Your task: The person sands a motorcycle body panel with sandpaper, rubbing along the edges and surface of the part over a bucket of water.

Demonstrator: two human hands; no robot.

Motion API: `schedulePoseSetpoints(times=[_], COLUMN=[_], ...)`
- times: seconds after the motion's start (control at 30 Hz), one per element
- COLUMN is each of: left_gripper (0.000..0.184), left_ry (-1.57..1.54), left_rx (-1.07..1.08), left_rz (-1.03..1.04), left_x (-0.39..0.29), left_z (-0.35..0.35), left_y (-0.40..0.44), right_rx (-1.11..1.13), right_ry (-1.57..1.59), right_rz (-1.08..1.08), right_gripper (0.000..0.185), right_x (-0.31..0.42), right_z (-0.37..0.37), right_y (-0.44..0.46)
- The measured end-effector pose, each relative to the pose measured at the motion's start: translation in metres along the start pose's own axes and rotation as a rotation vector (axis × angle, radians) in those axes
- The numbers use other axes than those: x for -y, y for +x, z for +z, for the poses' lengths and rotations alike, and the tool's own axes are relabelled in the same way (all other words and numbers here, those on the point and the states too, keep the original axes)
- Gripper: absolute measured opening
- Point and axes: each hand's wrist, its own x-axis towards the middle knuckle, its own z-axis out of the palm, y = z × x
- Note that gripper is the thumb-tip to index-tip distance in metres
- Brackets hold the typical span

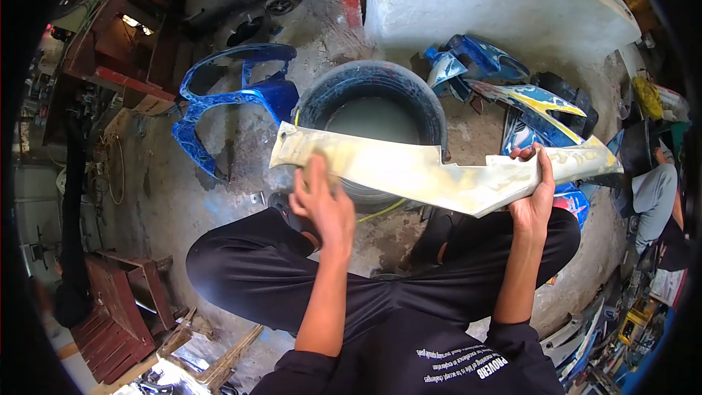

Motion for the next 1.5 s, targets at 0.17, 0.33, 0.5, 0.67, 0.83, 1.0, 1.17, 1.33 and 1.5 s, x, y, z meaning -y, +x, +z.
schedulePoseSetpoints(times=[0.17,0.33,0.5,0.67,0.83,1.0,1.17,1.33,1.5], left_gripper=[0.053,0.054,0.057,0.061,0.060,0.060,0.056,0.054,0.065], left_ry=[-0.215,-0.144,-0.372,-0.280,-0.396,-0.430,-0.349,-0.429,-0.407], left_rx=[0.169,0.022,0.040,0.116,-0.060,0.079,0.017,0.000,0.065], left_rz=[0.474,0.099,0.270,0.609,0.037,0.426,0.224,0.036,0.504], left_x=[-0.039,-0.019,-0.040,-0.036,-0.019,-0.051,-0.024,-0.021,-0.059], left_z=[0.006,0.007,0.008,0.014,0.008,0.009,0.014,0.003,0.010], left_y=[-0.052,-0.018,-0.035,-0.047,0.001,-0.047,-0.021,0.006,-0.047], right_rx=[-0.011,-0.101,-0.130,-0.168,-0.131,-0.169,-0.157,-0.212,-0.167], right_ry=[-0.018,-0.040,-0.045,-0.102,-0.081,-0.113,-0.094,-0.118,-0.135], right_rz=[-0.006,0.072,0.072,0.094,0.124,0.133,0.137,0.112,0.144], right_gripper=[0.023,0.023,0.027,0.025,0.022,0.019,0.020,0.018,0.015], right_x=[0.001,0.003,0.006,0.006,0.006,0.005,0.007,0.000,0.001], right_z=[-0.005,-0.010,-0.018,-0.016,-0.020,-0.018,-0.024,-0.010,0.005], right_y=[0.008,0.007,0.012,0.012,0.012,0.015,0.017,0.010,0.006])
